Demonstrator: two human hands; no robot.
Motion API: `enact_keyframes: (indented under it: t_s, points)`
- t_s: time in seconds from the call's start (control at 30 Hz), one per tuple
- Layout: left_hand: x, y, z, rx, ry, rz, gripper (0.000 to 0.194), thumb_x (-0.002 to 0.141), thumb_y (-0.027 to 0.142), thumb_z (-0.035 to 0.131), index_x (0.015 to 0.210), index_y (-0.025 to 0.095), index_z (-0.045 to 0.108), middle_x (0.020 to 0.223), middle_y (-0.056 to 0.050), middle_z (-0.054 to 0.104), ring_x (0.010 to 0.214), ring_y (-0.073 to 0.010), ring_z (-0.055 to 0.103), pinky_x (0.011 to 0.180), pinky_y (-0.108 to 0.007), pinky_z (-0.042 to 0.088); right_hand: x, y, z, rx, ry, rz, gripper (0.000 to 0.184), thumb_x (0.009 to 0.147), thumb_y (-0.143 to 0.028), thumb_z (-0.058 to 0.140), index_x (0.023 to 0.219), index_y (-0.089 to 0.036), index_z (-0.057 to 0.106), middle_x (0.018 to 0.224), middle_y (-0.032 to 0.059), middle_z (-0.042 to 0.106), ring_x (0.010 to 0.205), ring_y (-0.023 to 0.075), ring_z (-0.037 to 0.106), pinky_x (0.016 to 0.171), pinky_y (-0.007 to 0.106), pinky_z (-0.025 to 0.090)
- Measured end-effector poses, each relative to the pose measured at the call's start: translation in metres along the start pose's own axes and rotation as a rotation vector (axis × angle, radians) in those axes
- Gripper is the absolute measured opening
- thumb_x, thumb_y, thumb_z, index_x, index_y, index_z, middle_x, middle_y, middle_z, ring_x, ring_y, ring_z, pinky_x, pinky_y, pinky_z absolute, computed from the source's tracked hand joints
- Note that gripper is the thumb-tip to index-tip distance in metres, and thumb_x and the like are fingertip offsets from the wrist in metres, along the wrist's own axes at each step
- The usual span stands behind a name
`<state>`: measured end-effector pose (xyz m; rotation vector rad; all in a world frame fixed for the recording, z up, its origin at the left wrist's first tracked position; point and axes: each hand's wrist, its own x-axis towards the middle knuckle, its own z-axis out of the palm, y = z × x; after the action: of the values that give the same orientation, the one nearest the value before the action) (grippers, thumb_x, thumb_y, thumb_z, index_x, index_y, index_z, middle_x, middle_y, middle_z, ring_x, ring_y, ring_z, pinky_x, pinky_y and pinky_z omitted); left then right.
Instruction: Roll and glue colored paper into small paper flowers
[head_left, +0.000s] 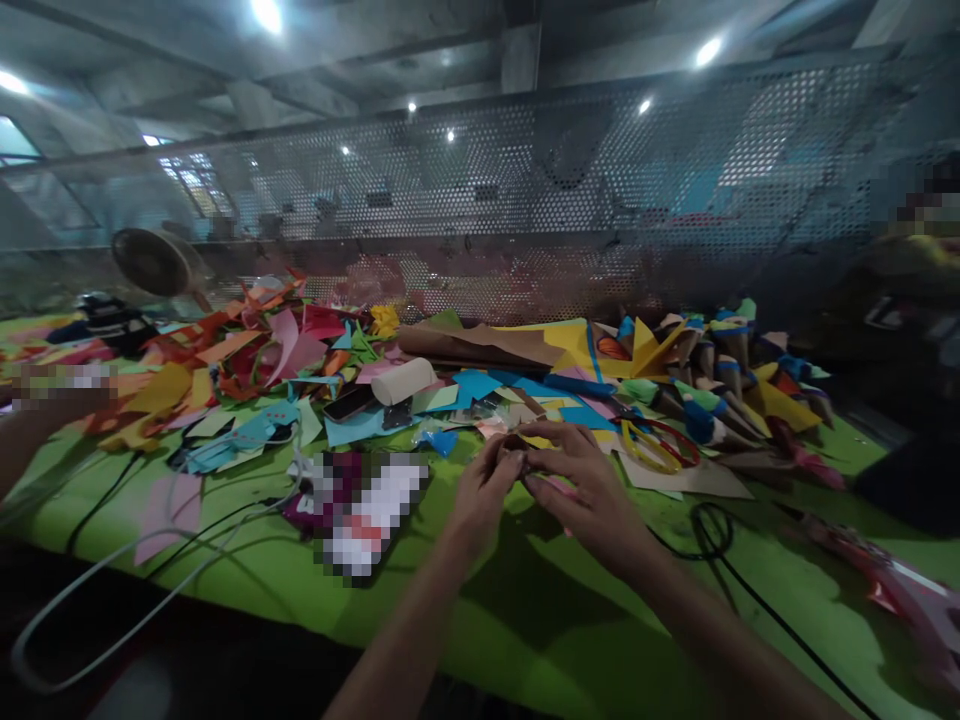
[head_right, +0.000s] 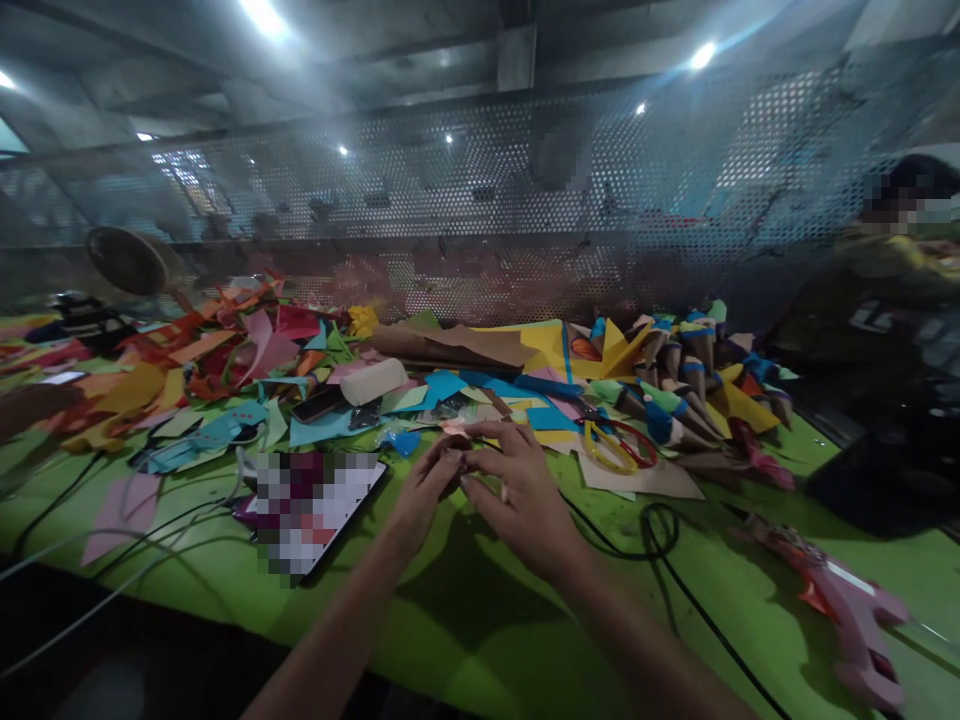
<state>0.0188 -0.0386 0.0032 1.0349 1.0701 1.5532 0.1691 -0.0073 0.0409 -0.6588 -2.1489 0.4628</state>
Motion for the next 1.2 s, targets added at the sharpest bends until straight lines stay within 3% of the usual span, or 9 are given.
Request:
enact_keyframes:
  t_s: [0.13,0.27,0.37,0.47,0.63,0.83,1.0,1.2]
  points:
    - [0.003,-0.002,0.000,-0.069,0.067,-0.087,0.034,0.076,0.048,0.072,0.089,0.017,0.070,0.080,-0.001,0.061,0.070,-0.0119,0.052,0.063,-0.022,0.043,0.002,0.005,-0.007,0.160,0.093,0.090,0.017,0.086,-0.026,0.070,0.103,-0.027,0.074,0.111,0.0058,0.069,0.108,0.0248,0.062,0.092,0.039,0.050]
    - [0.005,-0.002,-0.002,-0.030,0.064,-0.054,0.028,0.079,0.045,0.068,0.080,0.017,0.066,0.068,0.002,0.051,0.061,-0.0094,0.042,0.057,-0.021,0.035,0.002,0.005,-0.005,0.059,0.153,0.024,0.005,0.085,-0.021,0.073,0.088,-0.025,0.071,0.083,0.0009,0.071,0.083,0.0208,0.065,0.075,0.034,0.049]
    - [0.004,-0.001,-0.002,0.028,-0.017,-0.014,0.027,0.082,0.042,0.064,0.074,0.016,0.062,0.064,0.003,0.046,0.058,-0.0090,0.036,0.056,-0.022,0.032,0.000,0.005,0.000,-0.031,0.200,-0.050,0.012,0.085,-0.013,0.071,0.083,-0.024,0.066,0.077,-0.0008,0.071,0.075,0.0189,0.063,0.069,0.032,0.046]
    - [0.003,0.001,0.000,0.063,-0.085,0.012,0.032,0.084,0.044,0.061,0.069,0.017,0.057,0.062,0.004,0.042,0.058,-0.0092,0.034,0.056,-0.023,0.030,-0.002,0.005,0.004,-0.135,0.230,-0.102,0.013,0.086,-0.011,0.067,0.082,-0.023,0.065,0.077,0.0002,0.071,0.076,0.0195,0.062,0.069,0.032,0.045]
    - [0.001,0.004,0.003,-0.020,-0.060,0.009,0.028,0.078,0.043,0.066,0.070,0.017,0.059,0.064,0.003,0.046,0.060,-0.0102,0.038,0.057,-0.024,0.033,-0.004,0.000,0.001,-0.274,0.181,-0.171,0.011,0.089,-0.014,0.063,0.091,-0.021,0.070,0.088,0.0045,0.071,0.085,0.0223,0.060,0.075,0.036,0.042]
    - [-0.001,0.006,-0.002,-0.011,0.013,0.036,0.024,0.080,0.039,0.066,0.086,0.017,0.069,0.077,-0.001,0.059,0.068,-0.0122,0.047,0.062,-0.024,0.038,-0.005,-0.009,0.003,-0.424,0.003,-0.212,0.014,0.090,-0.025,0.062,0.099,-0.020,0.070,0.110,0.0086,0.069,0.103,0.0283,0.057,0.088,0.044,0.038]
    - [0.000,0.013,-0.003,-0.015,0.096,-0.021,0.030,0.077,0.045,0.069,0.077,0.016,0.066,0.065,0.002,0.052,0.058,-0.0099,0.041,0.054,-0.022,0.034,-0.004,-0.005,0.006,-0.277,-0.042,-0.084,0.020,0.089,-0.026,0.063,0.108,-0.024,0.069,0.117,0.0095,0.064,0.111,0.0290,0.054,0.091,0.045,0.042]
    - [0.004,0.011,-0.002,-0.045,0.010,-0.068,0.036,0.079,0.051,0.065,0.081,0.016,0.064,0.060,0.004,0.048,0.053,-0.0087,0.036,0.051,-0.023,0.028,-0.004,-0.003,-0.003,-0.082,0.052,-0.067,0.022,0.091,-0.023,0.062,0.110,-0.029,0.070,0.119,0.0078,0.060,0.116,0.0262,0.054,0.096,0.044,0.045]
